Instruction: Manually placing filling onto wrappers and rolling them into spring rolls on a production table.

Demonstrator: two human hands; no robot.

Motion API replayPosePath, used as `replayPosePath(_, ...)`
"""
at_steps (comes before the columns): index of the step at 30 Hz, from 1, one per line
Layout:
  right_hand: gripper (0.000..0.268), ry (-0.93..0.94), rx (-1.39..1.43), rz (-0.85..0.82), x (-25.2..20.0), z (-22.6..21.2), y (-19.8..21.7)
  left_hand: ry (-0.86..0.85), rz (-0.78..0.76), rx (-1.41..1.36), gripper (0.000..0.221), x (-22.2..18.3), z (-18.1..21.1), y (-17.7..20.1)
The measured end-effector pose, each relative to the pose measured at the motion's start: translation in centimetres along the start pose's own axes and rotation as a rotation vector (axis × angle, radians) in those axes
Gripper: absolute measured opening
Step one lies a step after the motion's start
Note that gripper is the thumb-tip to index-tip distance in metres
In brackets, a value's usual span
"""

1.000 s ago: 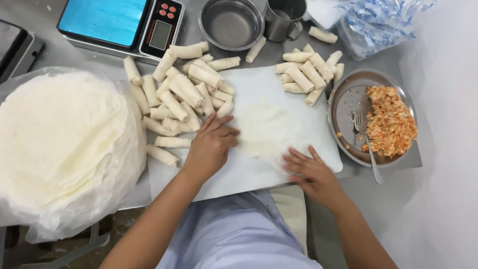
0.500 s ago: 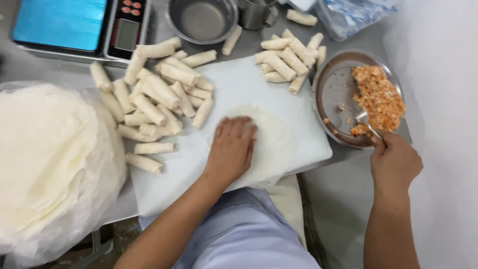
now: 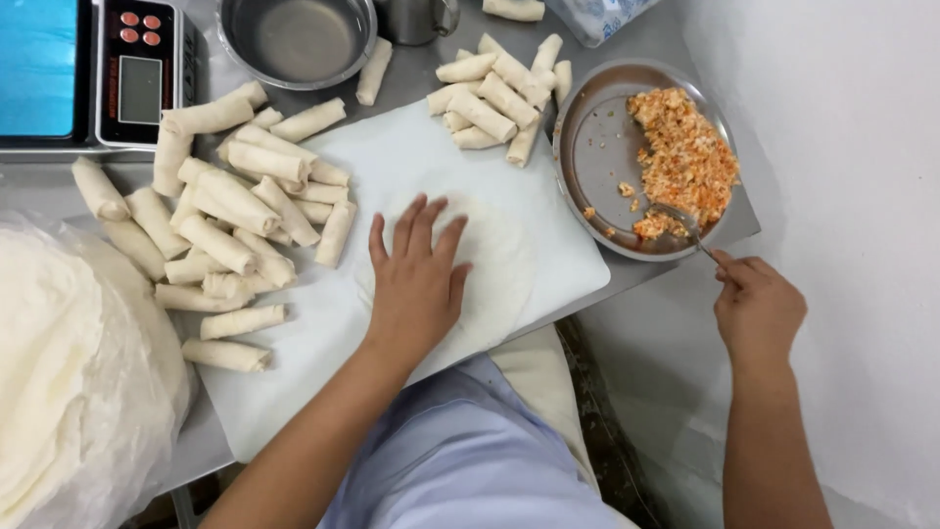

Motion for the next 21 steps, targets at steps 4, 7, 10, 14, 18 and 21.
replayPosePath(4,0.055,-0.034,-0.079,-0.017,0.2,1.6,1.1,-0.054,-0.09,-0.119,0.04,-4.4,-0.2,0.3)
replayPosePath(7,0.032,-0.072,0.177,-0.277,2.3,-1.3,3.5,-0.101,-0.094,-0.198,0.036,-6.3,-0.9,1.0)
replayPosePath(10,0.041,-0.331,0.434,-0.622,4.7,-7.8,7.4,-0.128,-0.084,-0.225,0.034,-8.0,-1.3,0.9)
replayPosePath(14,0.019,-0.167,0.909,-0.599,5.2,-13.1,5.9,-0.253,-0.076,-0.234,0.02,-8.7,-1.8,0.1)
replayPosePath(18,0.026,0.382,1.004,-0.262,3.4,-20.0,3.0,-0.399,-0.042,-0.112,0.013,-8.6,-1.9,0.4)
replayPosePath(21,0.034,0.576,0.401,-0.042,1.4,-20.9,2.0,-0.463,0.006,-0.029,0.012,-8.5,-1.7,-1.3)
Point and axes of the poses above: each hand's wrist, its own x-axis towards the middle knuckle, its own y-axis out of the back of the hand, z = x × y, the point moved 1 cm from there along x, towards the middle knuckle, and after that the axes turned 10 degrees about -z, right-handed, at the moved point
